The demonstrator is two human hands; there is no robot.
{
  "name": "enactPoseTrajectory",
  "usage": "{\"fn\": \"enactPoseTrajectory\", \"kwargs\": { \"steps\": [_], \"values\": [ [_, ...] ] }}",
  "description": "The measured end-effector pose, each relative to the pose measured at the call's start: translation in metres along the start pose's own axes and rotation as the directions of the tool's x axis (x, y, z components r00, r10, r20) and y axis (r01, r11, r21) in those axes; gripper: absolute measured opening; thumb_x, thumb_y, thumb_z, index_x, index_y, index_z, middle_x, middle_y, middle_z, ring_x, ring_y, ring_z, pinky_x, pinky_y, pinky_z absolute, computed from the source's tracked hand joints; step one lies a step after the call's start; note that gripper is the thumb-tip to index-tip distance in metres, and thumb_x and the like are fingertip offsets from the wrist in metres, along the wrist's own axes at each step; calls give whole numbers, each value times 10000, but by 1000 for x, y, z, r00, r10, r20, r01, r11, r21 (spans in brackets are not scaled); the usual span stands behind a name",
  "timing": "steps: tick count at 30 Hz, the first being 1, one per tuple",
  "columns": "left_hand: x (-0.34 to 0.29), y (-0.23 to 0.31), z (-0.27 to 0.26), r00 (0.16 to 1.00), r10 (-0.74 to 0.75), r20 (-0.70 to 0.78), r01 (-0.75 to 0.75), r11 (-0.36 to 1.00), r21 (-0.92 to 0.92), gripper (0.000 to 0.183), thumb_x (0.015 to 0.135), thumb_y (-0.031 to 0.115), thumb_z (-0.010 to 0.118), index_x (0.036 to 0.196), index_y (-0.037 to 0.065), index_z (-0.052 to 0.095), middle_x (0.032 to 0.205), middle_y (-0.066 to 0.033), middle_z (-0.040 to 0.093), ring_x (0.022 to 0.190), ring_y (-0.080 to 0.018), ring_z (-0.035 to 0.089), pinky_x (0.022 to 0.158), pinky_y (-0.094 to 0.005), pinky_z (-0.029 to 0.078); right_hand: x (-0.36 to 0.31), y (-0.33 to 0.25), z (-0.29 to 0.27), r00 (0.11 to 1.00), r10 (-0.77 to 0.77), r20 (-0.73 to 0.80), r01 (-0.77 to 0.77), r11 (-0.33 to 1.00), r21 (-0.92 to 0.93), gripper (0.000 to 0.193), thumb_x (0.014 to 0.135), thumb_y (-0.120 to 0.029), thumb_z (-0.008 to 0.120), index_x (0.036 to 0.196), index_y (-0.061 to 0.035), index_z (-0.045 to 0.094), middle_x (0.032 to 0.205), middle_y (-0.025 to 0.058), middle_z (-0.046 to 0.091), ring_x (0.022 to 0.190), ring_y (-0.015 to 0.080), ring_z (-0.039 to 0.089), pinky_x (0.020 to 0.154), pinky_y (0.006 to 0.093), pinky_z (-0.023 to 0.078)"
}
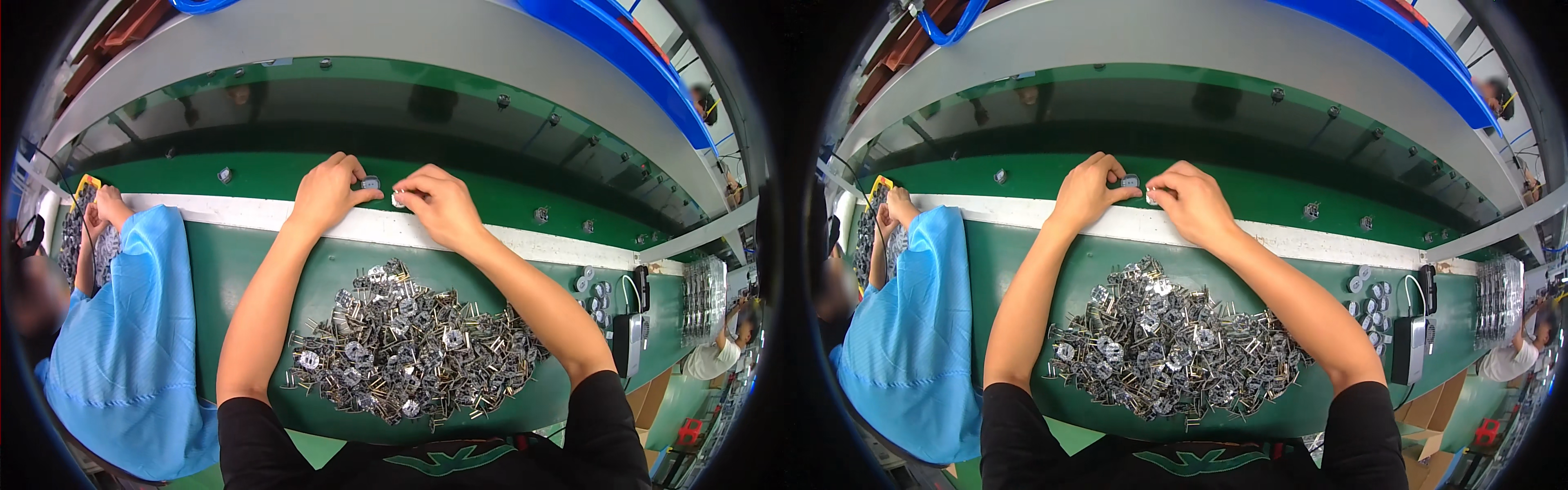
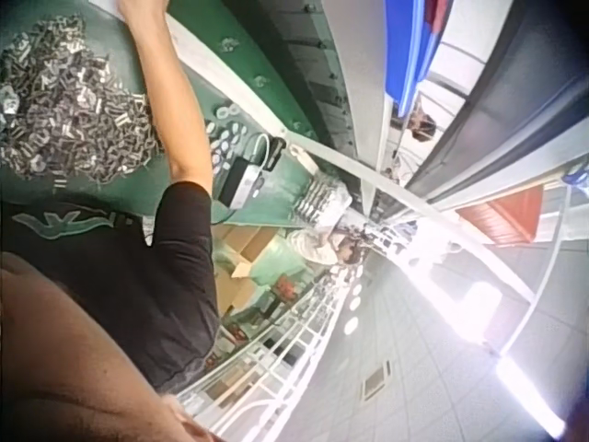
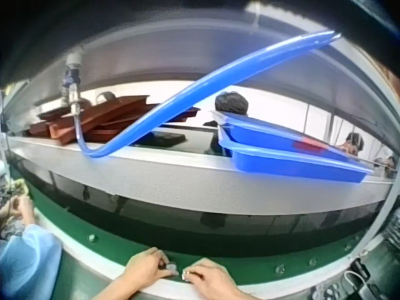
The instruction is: Inserting small metal pins into grey plastic connector housings on an assembly line.
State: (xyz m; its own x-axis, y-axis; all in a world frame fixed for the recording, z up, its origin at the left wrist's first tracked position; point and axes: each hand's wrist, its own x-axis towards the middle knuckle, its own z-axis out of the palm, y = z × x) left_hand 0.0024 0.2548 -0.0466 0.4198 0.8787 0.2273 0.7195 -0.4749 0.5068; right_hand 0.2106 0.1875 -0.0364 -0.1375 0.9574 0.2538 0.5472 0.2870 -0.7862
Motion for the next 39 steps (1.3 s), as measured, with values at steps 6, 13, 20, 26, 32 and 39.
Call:
{"fn": "enactPoseTrajectory", "kwargs": {
  "steps": [6,13,20,26,32,39],
  "values": [
    [-2,-3,7,998,52,-37,-53,998,-44,373,693,312,895,884,46,717,862,-67,685,796,-246,681,712,-381,548,40,7,26,998,-37,45,49,949,-310,154,932,-166,645,947,-40,733,991,108,687,876,352,681,785,461,542],
    [-3,1,7,998,50,-34,-51,998,-30,364,697,318,888,883,47,730,886,-74,707,817,-289,708,710,-411,567,36,12,31,992,-110,58,124,918,-376,141,915,-166,661,921,-42,728,975,96,679,876,341,684,782,466,549],
    [-3,0,15,995,70,-73,-69,997,18,300,737,272,849,898,50,726,866,-66,687,797,-282,691,714,-407,557,35,10,37,975,-190,117,220,742,-633,135,865,-149,670,905,-21,688,911,116,660,863,306,696,689,425,581],
    [-1,-6,16,979,9,-206,7,997,79,455,766,338,839,1078,31,713,975,-101,675,908,-295,675,773,-410,547,32,-6,24,959,-275,67,255,734,-629,211,901,-155,638,1041,-1,674,899,125,651,863,325,695,709,442,580],
    [-2,-54,-28,902,-46,-429,157,961,227,550,822,396,793,1222,36,675,1067,-165,659,1039,-363,626,916,-442,512,-15,-60,-19,820,223,528,23,908,-418,299,906,-265,687,1075,-22,735,898,143,734,891,341,707,808,438,553],
    [-20,-114,-83,933,-358,-34,347,875,338,442,782,169,789,1203,61,707,1211,-188,661,1105,-361,646,978,-436,518,-49,-42,-33,882,-26,471,157,958,-242,206,877,-120,709,1057,-20,720,1013,143,705,895,307,688,829,424,555]
  ]
}}
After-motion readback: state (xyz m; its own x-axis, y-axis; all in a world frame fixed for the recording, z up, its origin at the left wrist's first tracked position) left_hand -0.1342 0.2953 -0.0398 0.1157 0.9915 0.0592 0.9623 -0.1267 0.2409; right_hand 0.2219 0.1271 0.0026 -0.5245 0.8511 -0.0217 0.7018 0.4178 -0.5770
